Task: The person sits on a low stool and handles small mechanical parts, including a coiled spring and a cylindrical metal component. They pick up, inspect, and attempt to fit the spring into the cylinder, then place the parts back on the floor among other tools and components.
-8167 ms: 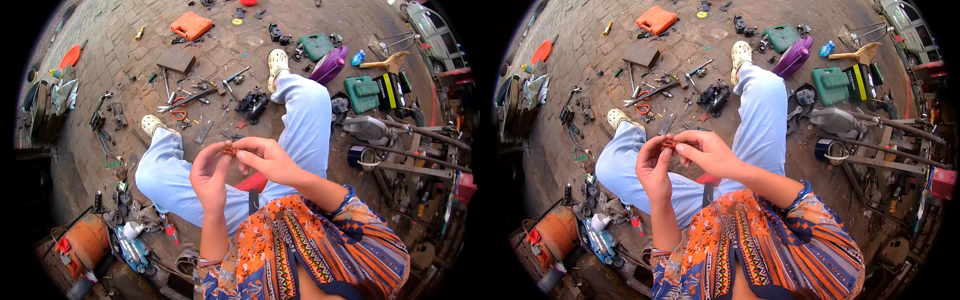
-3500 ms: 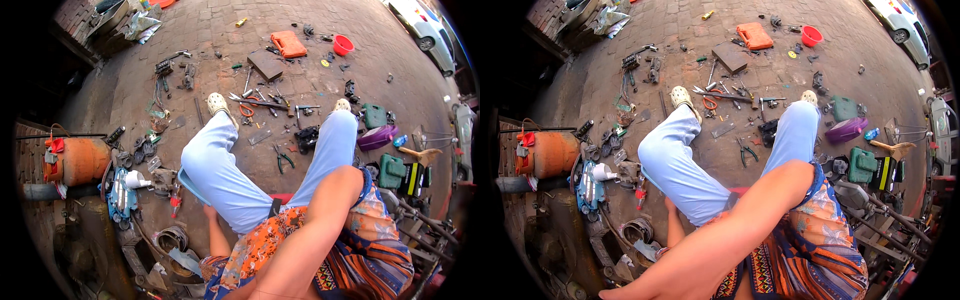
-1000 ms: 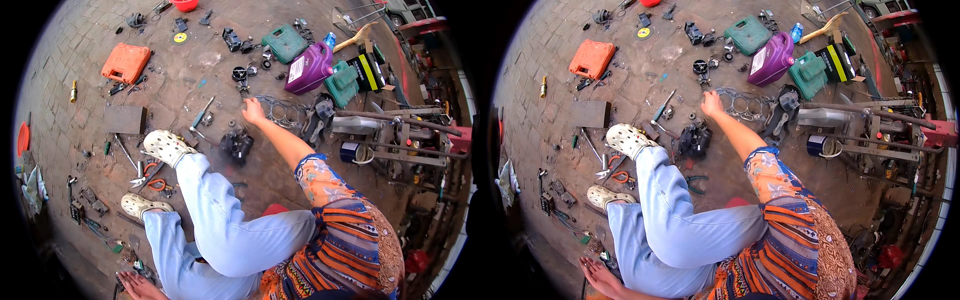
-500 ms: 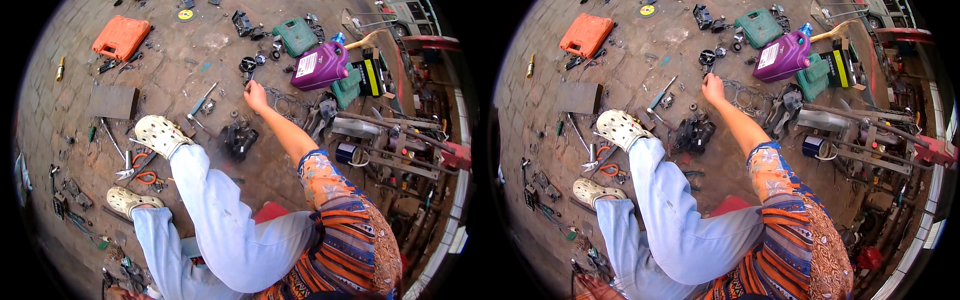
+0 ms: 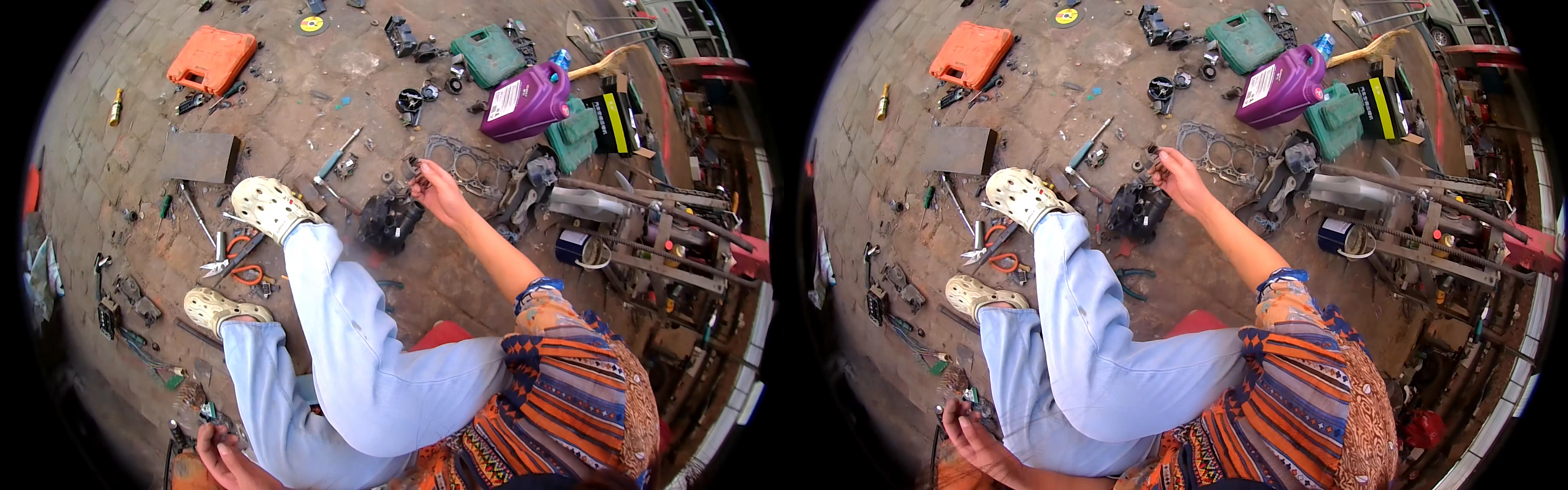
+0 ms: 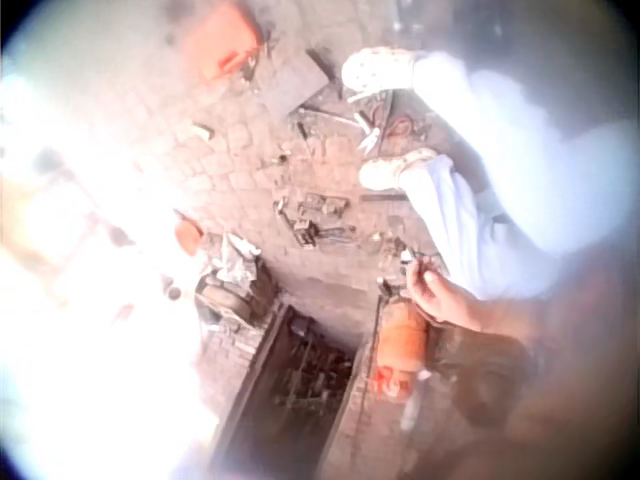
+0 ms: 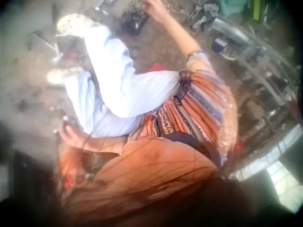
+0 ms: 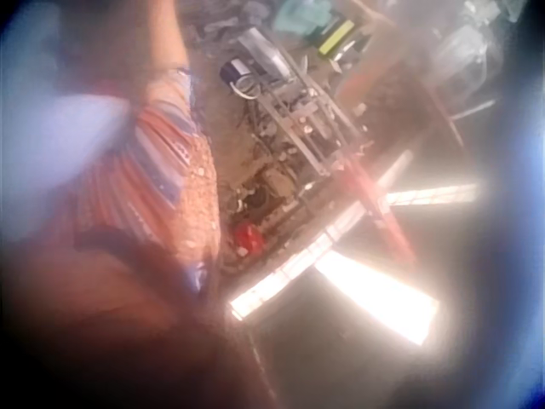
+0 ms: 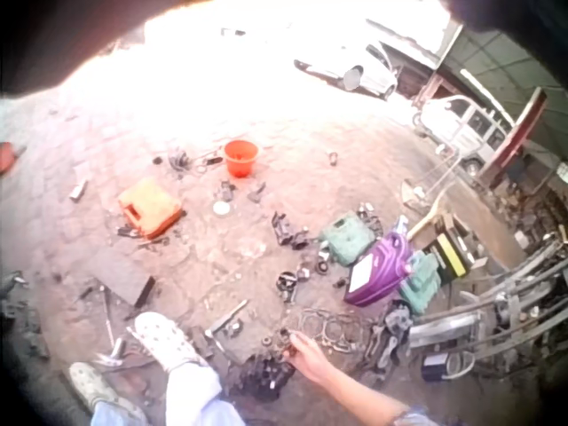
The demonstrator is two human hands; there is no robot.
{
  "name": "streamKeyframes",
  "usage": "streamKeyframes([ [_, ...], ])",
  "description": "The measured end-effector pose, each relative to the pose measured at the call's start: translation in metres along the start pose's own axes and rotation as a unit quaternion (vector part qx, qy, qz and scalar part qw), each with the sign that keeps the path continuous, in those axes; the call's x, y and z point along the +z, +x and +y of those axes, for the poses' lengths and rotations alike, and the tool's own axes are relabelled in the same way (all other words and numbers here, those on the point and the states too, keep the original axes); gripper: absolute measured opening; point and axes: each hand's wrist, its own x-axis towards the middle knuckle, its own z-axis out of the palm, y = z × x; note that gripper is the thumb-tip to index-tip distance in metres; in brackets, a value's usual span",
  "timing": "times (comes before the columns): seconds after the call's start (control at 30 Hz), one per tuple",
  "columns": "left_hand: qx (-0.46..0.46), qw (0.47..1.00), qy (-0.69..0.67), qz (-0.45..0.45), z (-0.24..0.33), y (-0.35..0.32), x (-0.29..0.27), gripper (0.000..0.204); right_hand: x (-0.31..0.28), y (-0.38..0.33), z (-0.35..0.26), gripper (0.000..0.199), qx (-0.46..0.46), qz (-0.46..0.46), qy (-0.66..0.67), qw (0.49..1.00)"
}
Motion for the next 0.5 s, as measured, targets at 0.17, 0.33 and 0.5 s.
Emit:
streamKeyframes([
  [0.17,0.055,0.997,-0.026,-0.043,0.033,-0.016,0.05,0.026,0.09,-0.078,-0.039,0.041,-0.049,-0.158,-0.068,0.984],
  [0.33,0.173,0.97,-0.113,-0.128,0.079,-0.067,0.112,0.028,0.14,-0.171,-0.08,0.051,-0.08,-0.269,-0.15,0.948],
  [0.5,0.264,0.942,-0.093,-0.187,0.112,-0.139,0.143,0.053,0.167,-0.258,-0.091,0.05,-0.149,-0.355,-0.189,0.904],
])
